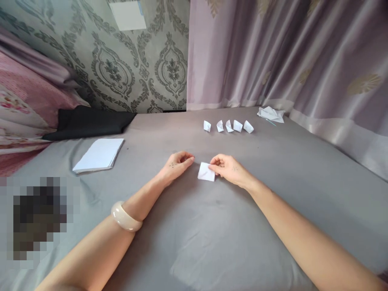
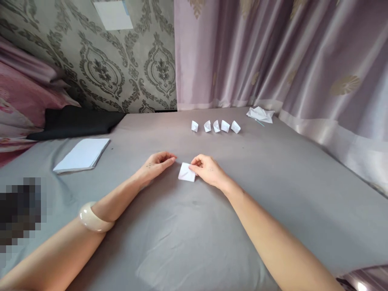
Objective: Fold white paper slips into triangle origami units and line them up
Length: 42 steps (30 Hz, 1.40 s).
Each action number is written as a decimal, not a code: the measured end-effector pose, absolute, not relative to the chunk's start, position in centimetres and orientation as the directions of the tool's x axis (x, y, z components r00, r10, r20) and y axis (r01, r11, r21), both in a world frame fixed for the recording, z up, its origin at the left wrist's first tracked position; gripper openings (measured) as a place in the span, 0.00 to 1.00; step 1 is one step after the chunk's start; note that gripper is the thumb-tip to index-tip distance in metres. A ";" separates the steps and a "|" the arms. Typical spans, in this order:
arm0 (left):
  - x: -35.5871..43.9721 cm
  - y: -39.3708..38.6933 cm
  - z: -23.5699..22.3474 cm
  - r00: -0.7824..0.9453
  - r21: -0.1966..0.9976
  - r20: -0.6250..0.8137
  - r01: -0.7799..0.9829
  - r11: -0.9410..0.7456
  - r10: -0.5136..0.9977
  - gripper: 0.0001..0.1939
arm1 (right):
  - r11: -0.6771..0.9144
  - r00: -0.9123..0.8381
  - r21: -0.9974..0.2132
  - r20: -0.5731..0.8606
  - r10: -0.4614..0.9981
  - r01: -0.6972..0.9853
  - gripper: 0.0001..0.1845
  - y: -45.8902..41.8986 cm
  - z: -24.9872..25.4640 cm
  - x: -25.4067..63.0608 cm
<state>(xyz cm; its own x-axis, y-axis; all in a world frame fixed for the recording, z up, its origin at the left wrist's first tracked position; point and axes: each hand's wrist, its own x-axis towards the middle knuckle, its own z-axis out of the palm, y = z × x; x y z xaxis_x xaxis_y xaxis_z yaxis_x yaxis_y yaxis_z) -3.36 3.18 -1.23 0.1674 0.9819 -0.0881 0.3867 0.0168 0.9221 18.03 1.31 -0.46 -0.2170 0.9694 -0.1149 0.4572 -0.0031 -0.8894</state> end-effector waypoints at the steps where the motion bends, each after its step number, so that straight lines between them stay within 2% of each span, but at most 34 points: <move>1: -3.3 3.1 -1.0 0.156 0.944 -0.076 0.329 0.020 0.985 0.20 | -0.062 -0.204 -0.936 -0.139 0.969 0.347 0.11 1.2 -0.4 18.0; 5: -2.9 2.7 -0.3 0.202 0.984 0.031 0.164 -0.065 0.979 0.21 | -0.201 -0.213 -0.980 -0.193 0.958 -0.016 0.11 1.0 -0.3 17.4; 9: -2.5 2.5 -0.5 0.267 0.972 0.087 0.190 -0.141 0.960 0.19 | -0.253 -0.236 -0.953 -0.210 0.949 -0.169 0.12 0.6 -0.6 16.9; 12: -2.3 2.4 -0.7 0.276 0.966 0.098 0.203 -0.158 0.956 0.14 | -0.243 -0.232 -0.955 -0.201 0.952 -0.169 0.15 0.4 -0.9 16.6; 14: -2.2 2.3 -0.7 0.259 0.945 0.137 0.255 -0.205 0.956 0.12 | -0.190 -0.207 -0.977 -0.167 0.964 -0.099 0.14 0.5 -1.2 16.5; 16: -2.3 2.2 -0.7 0.242 0.871 0.253 0.364 -0.329 0.937 0.10 | -0.038 -0.120 -0.998 -0.044 0.992 0.055 0.15 0.6 -1.4 16.5; 17: -2.3 2.2 -0.7 0.251 0.805 0.338 0.423 -0.417 0.907 0.08 | 0.073 -0.069 -0.984 0.063 0.996 0.162 0.15 0.7 -1.5 16.5; 18: -2.4 2.2 -0.7 0.274 0.719 0.428 0.474 -0.508 0.861 0.06 | 0.196 -0.036 -0.941 0.194 0.980 0.276 0.16 0.7 -1.6 16.6; 20: -2.6 2.2 -0.8 0.353 0.508 0.580 0.548 -0.665 0.734 0.05 | 0.421 -0.067 -0.775 0.444 0.893 0.472 0.15 0.7 -1.6 16.9; 23: -2.9 2.3 -1.1 0.482 0.212 0.669 0.607 -0.766 0.566 0.06 | 0.594 -0.227 -0.493 0.615 0.755 0.636 0.08 0.5 -1.5 17.2; 26: -3.1 2.3 -1.4 0.563 0.037 0.669 0.627 -0.778 0.485 0.07 | 0.605 -0.320 -0.285 0.643 0.696 0.744 0.11 0.1 -1.5 17.3; 30: -3.0 2.4 -1.7 0.622 -0.086 0.637 0.643 -0.761 0.454 0.09 | 0.576 -0.418 -0.053 0.635 0.650 0.816 0.13 -0.2 -1.5 17.1; 34: -2.7 2.4 -1.6 0.715 -0.187 0.524 0.627 -0.756 0.463 0.13 | 0.562 -0.518 0.085 0.517 0.681 0.823 0.15 -0.5 -1.6 16.6; 36: -2.6 2.2 -1.5 0.763 -0.206 0.433 0.602 -0.772 0.480 0.15 | 0.548 -0.507 0.046 0.449 0.735 0.835 0.14 -0.6 -1.8 16.6; 38: -2.6 1.8 -1.5 0.779 -0.183 0.357 0.600 -0.779 0.516 0.15 | 0.525 -0.454 -0.097 0.386 0.803 0.846 0.13 -0.7 -1.8 16.7; 40: -2.7 1.5 -1.5 0.756 -0.105 0.320 0.628 -0.771 0.572 0.15 | 0.487 -0.398 -0.285 0.318 0.861 0.826 0.10 -0.7 -1.8 16.9; 42: -2.9 1.3 -1.5 0.698 0.055 0.308 0.666 -0.744 0.647 0.14 | 0.438 -0.353 -0.435 0.265 0.897 0.787 0.09 -0.6 -1.8 17.1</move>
<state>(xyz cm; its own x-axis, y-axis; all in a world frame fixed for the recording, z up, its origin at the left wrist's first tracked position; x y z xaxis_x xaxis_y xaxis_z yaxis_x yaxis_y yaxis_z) -2.88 1.35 -1.54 0.6979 0.6468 0.3077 0.6657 -0.7442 0.0545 17.11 -0.61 -1.76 -0.3534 0.8972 0.2647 0.7868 0.4382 -0.4347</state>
